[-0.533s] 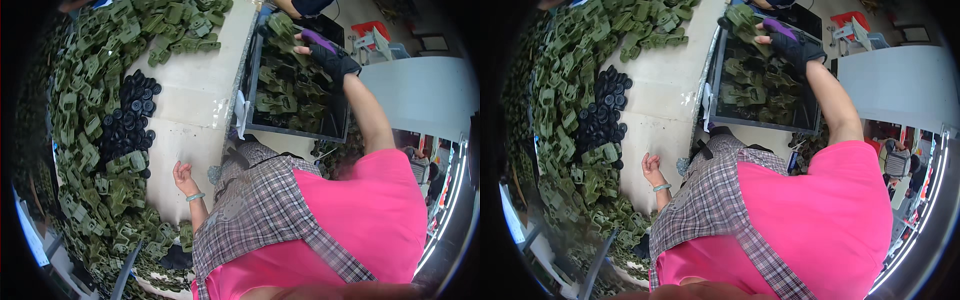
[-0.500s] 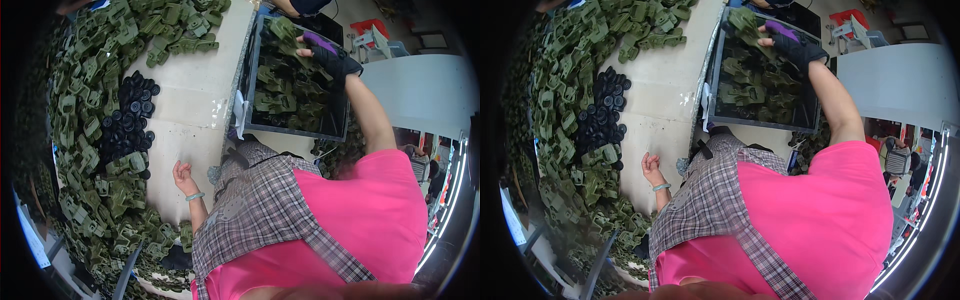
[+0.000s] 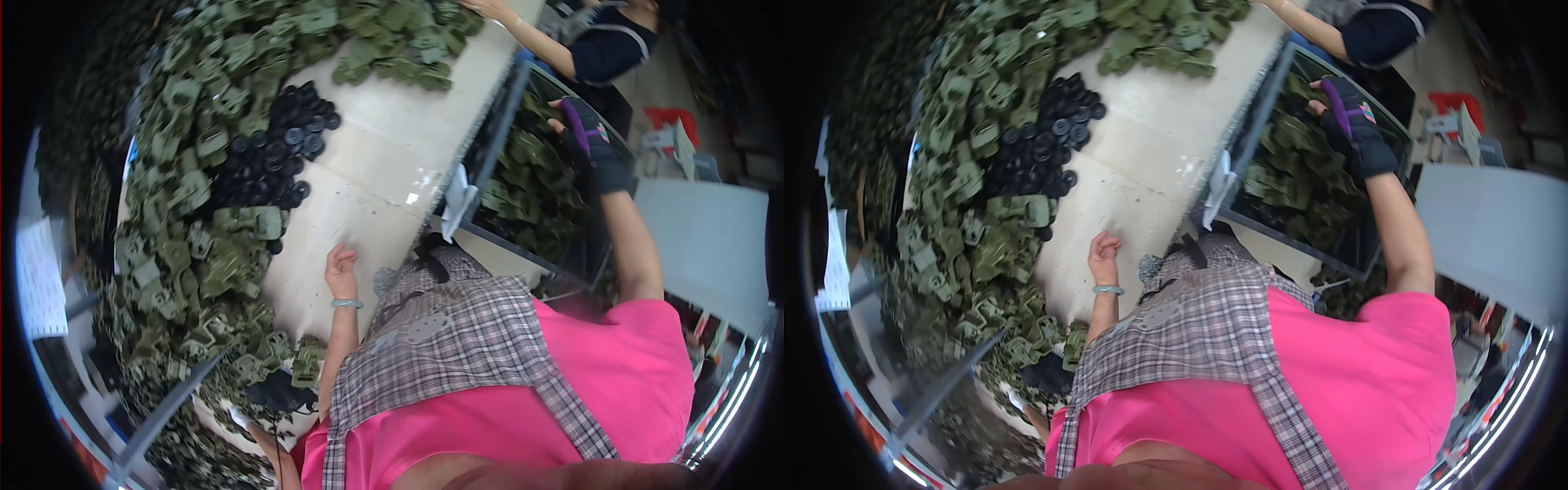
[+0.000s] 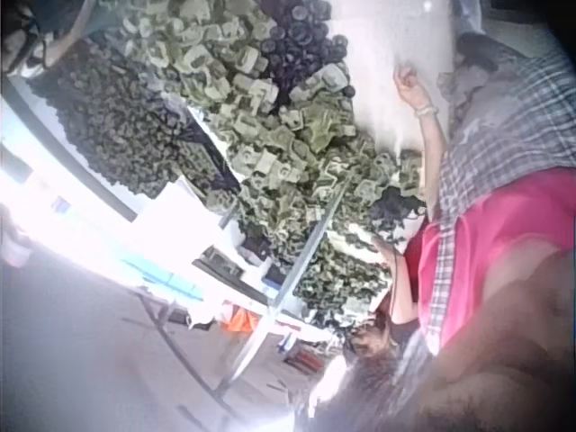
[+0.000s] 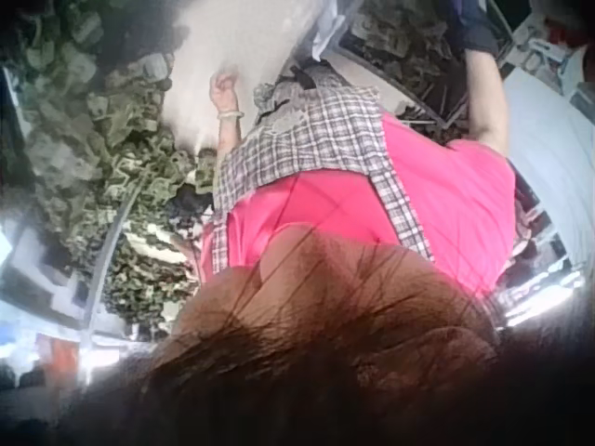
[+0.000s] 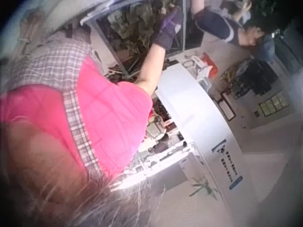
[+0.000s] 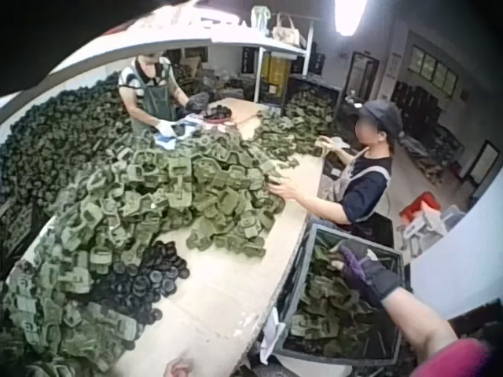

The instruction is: The person assembles toy vehicles by attaching wheels onto vehicle bodies by hand and placing the completed vehicles into a bin.

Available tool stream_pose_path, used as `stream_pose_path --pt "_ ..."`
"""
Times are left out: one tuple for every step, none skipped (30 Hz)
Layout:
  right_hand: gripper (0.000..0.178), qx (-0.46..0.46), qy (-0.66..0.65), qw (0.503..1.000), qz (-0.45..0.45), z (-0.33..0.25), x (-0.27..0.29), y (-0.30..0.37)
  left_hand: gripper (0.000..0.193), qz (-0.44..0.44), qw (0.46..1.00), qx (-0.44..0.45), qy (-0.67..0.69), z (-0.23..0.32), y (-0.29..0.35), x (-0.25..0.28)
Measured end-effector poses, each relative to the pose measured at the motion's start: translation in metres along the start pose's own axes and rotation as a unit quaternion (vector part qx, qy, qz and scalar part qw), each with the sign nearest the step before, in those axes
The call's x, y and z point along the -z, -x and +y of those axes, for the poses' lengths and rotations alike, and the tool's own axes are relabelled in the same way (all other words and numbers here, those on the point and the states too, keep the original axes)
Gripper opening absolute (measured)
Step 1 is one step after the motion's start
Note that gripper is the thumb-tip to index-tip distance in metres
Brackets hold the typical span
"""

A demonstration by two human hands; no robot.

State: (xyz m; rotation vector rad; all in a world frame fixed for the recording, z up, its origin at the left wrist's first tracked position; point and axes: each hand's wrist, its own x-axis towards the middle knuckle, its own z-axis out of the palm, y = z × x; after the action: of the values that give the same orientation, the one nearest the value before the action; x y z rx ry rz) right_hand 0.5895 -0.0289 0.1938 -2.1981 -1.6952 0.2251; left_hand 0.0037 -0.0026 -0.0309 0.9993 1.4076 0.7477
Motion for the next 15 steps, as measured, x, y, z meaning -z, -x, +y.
stream_pose_path --pt "0.035 -0.002 -0.054 0.998 0.013 -0.026 -0.004 -0.018 0.045 -0.006 1.0 -0.01 0.006 -0.007 0.003 0.002" --pt "0.033 0.035 -0.045 0.998 -0.011 -0.05 -0.011 -0.034 0.045 0.013 1.0 -0.012 0.01 -0.006 0.006 0.001" --pt "0.032 0.074 -0.037 0.996 -0.035 -0.076 -0.023 -0.052 0.045 0.027 0.999 -0.024 0.002 -0.004 0.011 0.004" --pt "0.034 0.186 -0.038 0.982 -0.017 -0.098 -0.043 -0.069 0.044 0.045 0.998 -0.035 -0.008 0.0 0.018 0.006" --pt "0.037 0.26 -0.068 0.963 -0.033 -0.122 -0.063 -0.085 0.044 0.073 0.997 -0.034 -0.006 0.009 0.022 0.004" --pt "0.038 0.288 -0.073 0.953 -0.062 -0.135 -0.088 -0.099 0.042 0.115 0.99 -0.057 -0.053 0.019 0.024 0.002" --pt "0.039 0.318 -0.078 0.941 -0.09 -0.152 -0.115 -0.113 0.04 0.157 0.979 -0.076 -0.103 0.035 0.026 0.004" --pt "0.041 0.346 -0.078 0.931 -0.087 -0.172 -0.135 -0.119 0.04 0.189 0.974 -0.07 -0.107 0.058 0.029 0.008" --pt "0.041 0.362 -0.098 0.92 -0.109 -0.192 -0.154 -0.124 0.041 0.226 0.947 -0.169 -0.153 0.09 0.032 0.013" --pt "0.041 0.369 -0.109 0.911 -0.149 -0.211 -0.17 -0.13 0.042 0.254 0.908 -0.265 -0.203 0.123 0.035 0.023" --pt "0.042 0.375 -0.116 0.9 -0.188 -0.231 -0.185 -0.133 0.043 0.305 0.834 -0.333 -0.317 0.154 0.04 0.041" --pt "0.042 0.387 -0.126 0.893 -0.193 -0.246 -0.2 -0.133 0.045 0.34 0.743 -0.393 -0.422 0.179 0.042 0.059" --pt "0.042 0.386 -0.147 0.888 -0.203 -0.262 -0.215 -0.132 0.049 0.359 0.722 -0.377 -0.456 0.194 0.045 0.081" --pt "0.043 0.383 -0.163 0.884 -0.213 -0.275 -0.227 -0.132 0.052 0.387 0.681 -0.365 -0.503 0.209 0.045 0.101" --pt "0.043 0.39 -0.166 0.88 -0.214 -0.288 -0.229 -0.131 0.058 0.408 0.654 -0.337 -0.54 0.219 0.046 0.12"
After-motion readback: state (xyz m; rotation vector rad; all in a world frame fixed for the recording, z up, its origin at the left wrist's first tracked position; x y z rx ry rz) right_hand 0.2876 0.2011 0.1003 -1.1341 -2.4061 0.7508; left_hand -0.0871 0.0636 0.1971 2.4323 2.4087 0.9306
